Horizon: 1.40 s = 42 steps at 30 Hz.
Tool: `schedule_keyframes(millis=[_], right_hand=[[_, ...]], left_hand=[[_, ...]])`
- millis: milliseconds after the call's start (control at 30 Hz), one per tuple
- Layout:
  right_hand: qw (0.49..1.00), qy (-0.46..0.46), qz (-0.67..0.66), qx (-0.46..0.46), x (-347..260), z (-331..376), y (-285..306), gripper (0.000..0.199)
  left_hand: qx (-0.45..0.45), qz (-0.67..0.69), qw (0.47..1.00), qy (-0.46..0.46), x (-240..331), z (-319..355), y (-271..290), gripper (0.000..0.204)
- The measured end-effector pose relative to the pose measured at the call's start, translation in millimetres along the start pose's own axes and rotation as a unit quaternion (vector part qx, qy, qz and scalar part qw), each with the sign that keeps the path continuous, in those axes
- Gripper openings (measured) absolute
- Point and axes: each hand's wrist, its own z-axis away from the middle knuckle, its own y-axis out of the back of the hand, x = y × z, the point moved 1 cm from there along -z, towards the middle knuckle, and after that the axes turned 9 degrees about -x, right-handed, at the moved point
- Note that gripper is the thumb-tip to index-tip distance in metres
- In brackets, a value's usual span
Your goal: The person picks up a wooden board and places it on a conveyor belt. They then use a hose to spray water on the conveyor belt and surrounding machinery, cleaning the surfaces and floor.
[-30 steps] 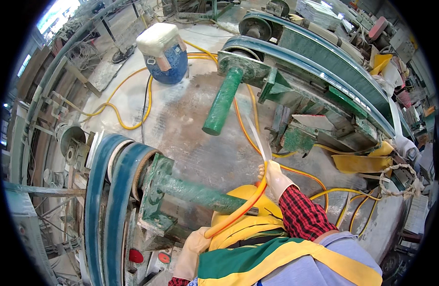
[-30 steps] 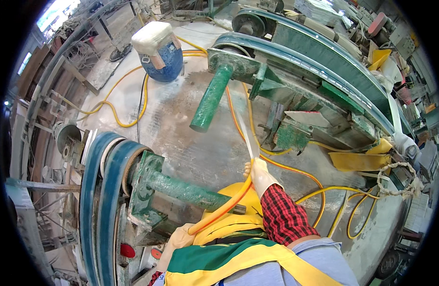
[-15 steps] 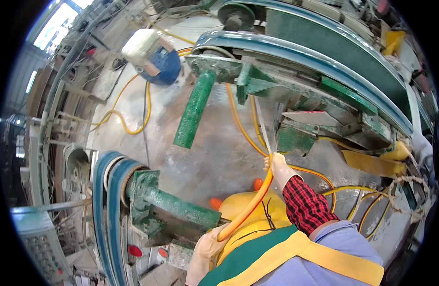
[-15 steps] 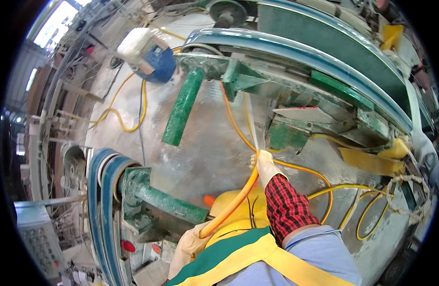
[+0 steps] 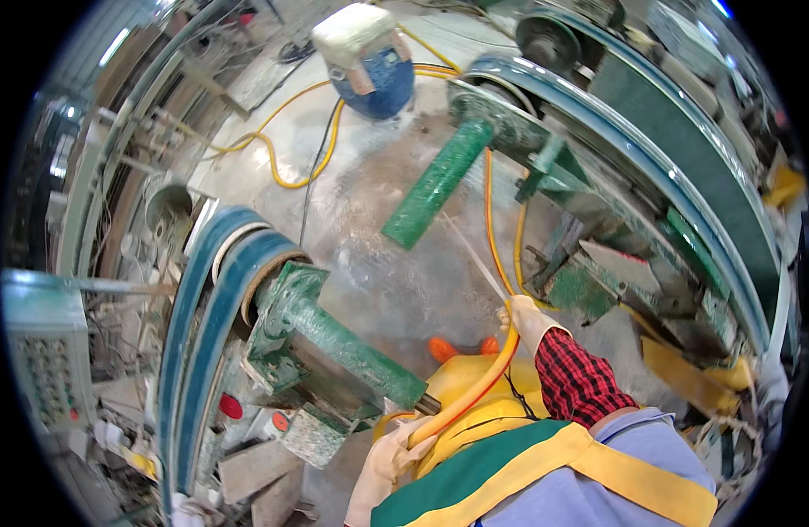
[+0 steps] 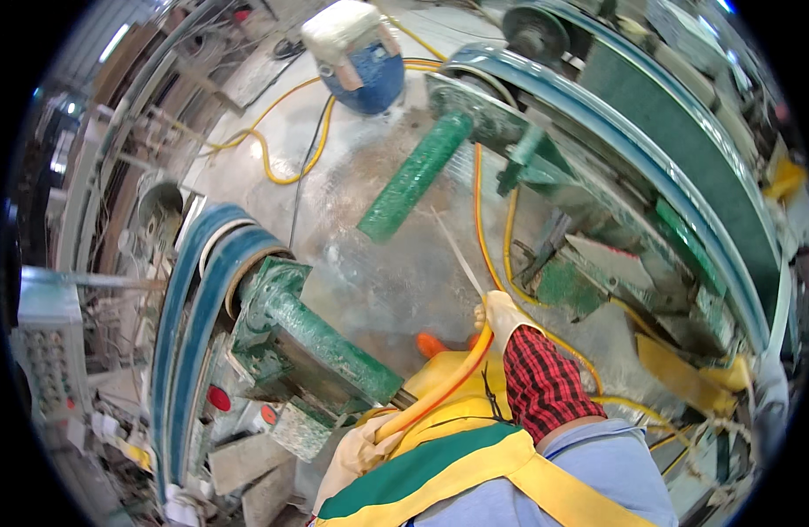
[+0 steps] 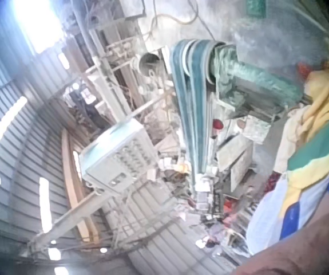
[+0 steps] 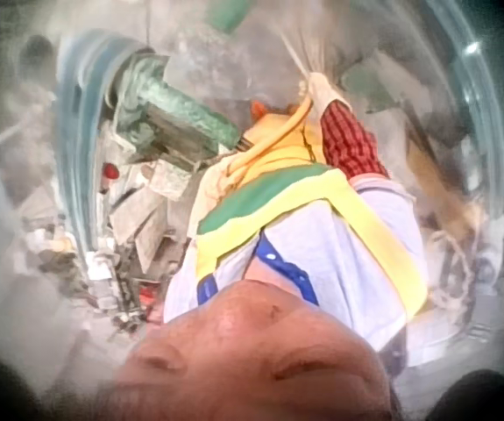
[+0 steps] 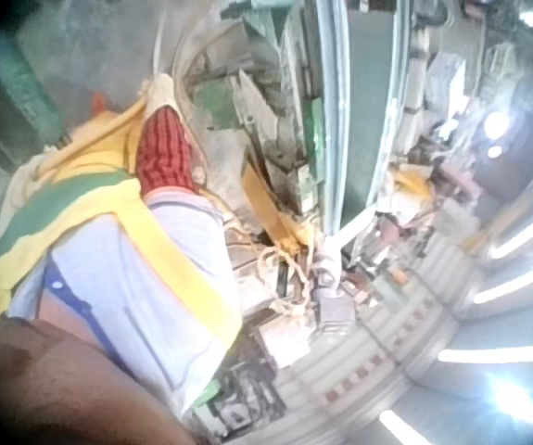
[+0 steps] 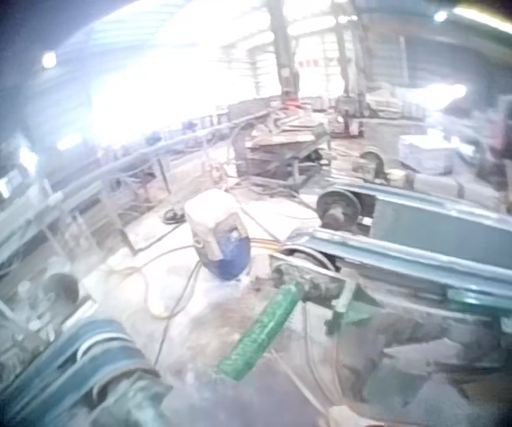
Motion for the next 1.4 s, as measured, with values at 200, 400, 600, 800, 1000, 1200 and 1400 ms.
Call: schedule_keyframes(millis=[200,400,600,800,1000,1200,1400], right_hand=[[0.995,0.015,0.095,0.007,-15.7,19.0,-73.7,0.028],[0.979,-0.017,0.184,-0.087,-6.5,-19.1,-147.1,0.032],[0.951,-0.079,0.29,-0.078,0.7,-1.8,-191.9,0.029],[0.932,-0.122,0.314,-0.136,10.3,-33.6,-203.8,0.029],[0.963,-0.039,0.246,-0.102,-47.4,-125.2,-148.6,0.02],[0.986,-0.083,0.14,-0.026,-130.4,-185.5,-92.9,0.036],[0.956,-0.209,0.059,-0.197,-87.8,-249.2,-80.2,0.039]], left_hand=[[0.056,0.192,0.979,0.043,0.9,22.7,12.9,0.038],[0.144,0.176,0.969,0.097,-38.1,53.9,-7.5,0.037],[0.208,0.251,0.931,0.166,17.6,54.8,-37.1,0.034],[0.242,0.016,0.926,0.289,86.9,3.8,-34.9,0.045],[0.135,0.196,0.904,0.356,88.0,-76.1,-37.8,0.045],[0.177,0.161,0.946,0.219,36.0,-151.2,-73.5,0.047],[0.242,0.215,0.938,0.12,-0.2,-139.6,-112.0,0.048]])
